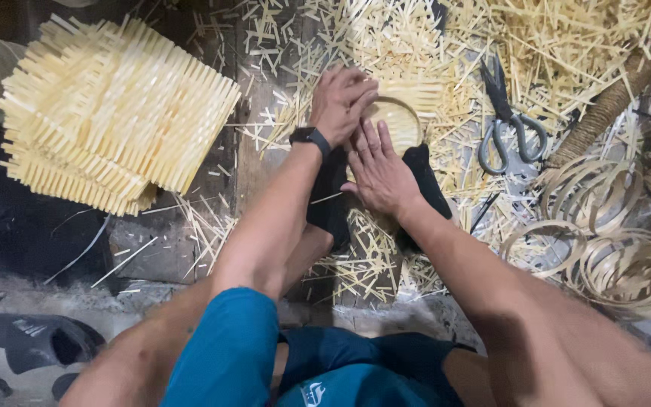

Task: The person sits on the floor and weaves thin bamboo strips into a square mat. They use shears to trim excess strips and place a circular bamboo frame over the mat to shape it. The person repeats this process with multiple mats, stacking finished pieces nearby.

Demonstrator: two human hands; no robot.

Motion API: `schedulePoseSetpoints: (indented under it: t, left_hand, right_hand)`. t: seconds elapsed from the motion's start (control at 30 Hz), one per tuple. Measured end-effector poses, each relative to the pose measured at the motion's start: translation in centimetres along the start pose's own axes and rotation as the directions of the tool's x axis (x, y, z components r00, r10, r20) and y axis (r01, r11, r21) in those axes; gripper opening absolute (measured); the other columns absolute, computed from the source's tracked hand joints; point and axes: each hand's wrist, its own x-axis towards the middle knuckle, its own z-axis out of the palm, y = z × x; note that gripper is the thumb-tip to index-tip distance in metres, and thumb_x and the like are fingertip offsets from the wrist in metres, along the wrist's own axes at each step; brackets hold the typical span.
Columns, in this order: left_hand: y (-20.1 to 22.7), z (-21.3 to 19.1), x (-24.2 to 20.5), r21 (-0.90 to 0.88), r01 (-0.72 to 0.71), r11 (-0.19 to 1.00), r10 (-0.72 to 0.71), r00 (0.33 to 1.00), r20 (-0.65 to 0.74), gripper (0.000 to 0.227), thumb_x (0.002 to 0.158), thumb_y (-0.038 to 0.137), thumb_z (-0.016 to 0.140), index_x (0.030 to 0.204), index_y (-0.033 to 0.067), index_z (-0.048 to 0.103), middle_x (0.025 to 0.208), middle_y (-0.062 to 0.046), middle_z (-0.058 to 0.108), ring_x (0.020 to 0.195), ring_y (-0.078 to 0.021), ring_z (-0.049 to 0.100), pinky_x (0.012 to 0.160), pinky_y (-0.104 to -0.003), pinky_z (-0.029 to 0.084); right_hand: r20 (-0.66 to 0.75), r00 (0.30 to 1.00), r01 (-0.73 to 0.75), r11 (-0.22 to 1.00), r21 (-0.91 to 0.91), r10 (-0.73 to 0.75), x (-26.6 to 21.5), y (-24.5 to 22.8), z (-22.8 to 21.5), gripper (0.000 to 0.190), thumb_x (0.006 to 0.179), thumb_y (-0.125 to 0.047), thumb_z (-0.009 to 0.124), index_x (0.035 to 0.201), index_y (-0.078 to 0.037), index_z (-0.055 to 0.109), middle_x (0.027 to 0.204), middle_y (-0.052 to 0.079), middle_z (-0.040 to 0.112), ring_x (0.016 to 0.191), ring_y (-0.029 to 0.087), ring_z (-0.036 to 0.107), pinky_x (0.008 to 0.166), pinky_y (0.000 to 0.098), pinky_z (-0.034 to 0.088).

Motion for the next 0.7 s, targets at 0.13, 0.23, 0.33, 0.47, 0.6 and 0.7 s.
schedulePoseSetpoints:
  t: [0.13,0.23,0.33,0.47,0.6,0.7]
  left_hand:
    - [-0.3,1.2,-0.7,-0.211,0.211,0.954,-0.205,0.977,0.052,0.017,0.092,0.023,0.075,0.106,0.0148,0.081,0.113,-0.006,0.071,0.107,-0.0294,0.062,0.097,-0.041,0.05]
    - [-0.5,1.5,-0.3,-0.245,0.231,0.942,-0.229,0.973,0.036,0.016,0.093,0.022,0.073,0.104,0.0123,0.079,0.112,-0.006,0.071,0.106,-0.0281,0.064,0.095,-0.039,0.051]
    - [0.0,1.1,-0.1,-0.271,0.212,0.939,-0.202,0.977,0.066,0.014,0.097,0.018,0.069,0.104,0.0094,0.077,0.108,-0.008,0.072,0.103,-0.029,0.064,0.094,-0.039,0.051]
    - [0.0,0.8,0.9,-0.255,0.2,0.946,-0.171,0.977,0.13,0.014,0.1,0.016,0.065,0.103,0.0065,0.075,0.101,-0.011,0.07,0.097,-0.0315,0.064,0.091,-0.041,0.05]
    - [-1.2,1.1,0.1,-0.285,0.226,0.931,-0.177,0.966,0.188,0.016,0.1,0.016,0.063,0.103,0.0054,0.074,0.101,-0.012,0.07,0.098,-0.0326,0.066,0.088,-0.04,0.052]
    - [-1.6,2.0,0.4,-0.305,0.257,0.917,-0.217,0.963,0.159,0.018,0.102,0.019,0.065,0.106,0.0055,0.076,0.099,-0.013,0.075,0.092,-0.0305,0.069,0.086,-0.039,0.053]
  right_hand:
    - [0.047,0.997,0.067,0.997,-0.041,-0.065,-0.7,1.0,3.6,0.082,0.095,-0.061,0.055,0.145,0.004,0.051,0.15,0.034,0.039,0.149,0.053,0.02,0.122,0.0649,0.013]
    - [-0.097,0.994,0.046,0.993,-0.109,-0.057,-0.5,0.7,4.8,0.084,0.093,-0.061,0.057,0.148,0.003,0.052,0.153,0.032,0.039,0.149,0.052,0.021,0.123,0.0648,0.015]
    - [-0.099,0.994,0.032,0.997,-0.075,-0.039,-0.5,-0.2,3.5,0.083,0.095,-0.06,0.058,0.15,0.002,0.051,0.153,0.032,0.039,0.15,0.051,0.023,0.124,0.0646,0.017]
    - [-0.038,0.999,-0.015,0.962,0.273,0.026,0.0,2.5,-0.2,0.07,0.083,-0.045,0.069,0.137,-0.002,0.057,0.144,0.023,0.049,0.14,0.042,0.041,0.118,0.0557,0.033]
    - [-0.308,0.917,-0.043,0.833,0.551,0.251,1.6,8.0,-0.8,0.044,0.085,-0.017,0.074,0.125,-0.002,0.066,0.134,0.018,0.064,0.127,0.041,0.058,0.109,0.0476,0.047]
    - [-0.238,0.799,-0.193,0.609,0.769,0.553,3.5,9.5,1.3,0.02,0.095,-0.012,0.071,0.113,-0.002,0.074,0.108,0.017,0.071,0.1,0.033,0.067,0.088,0.0408,0.053]
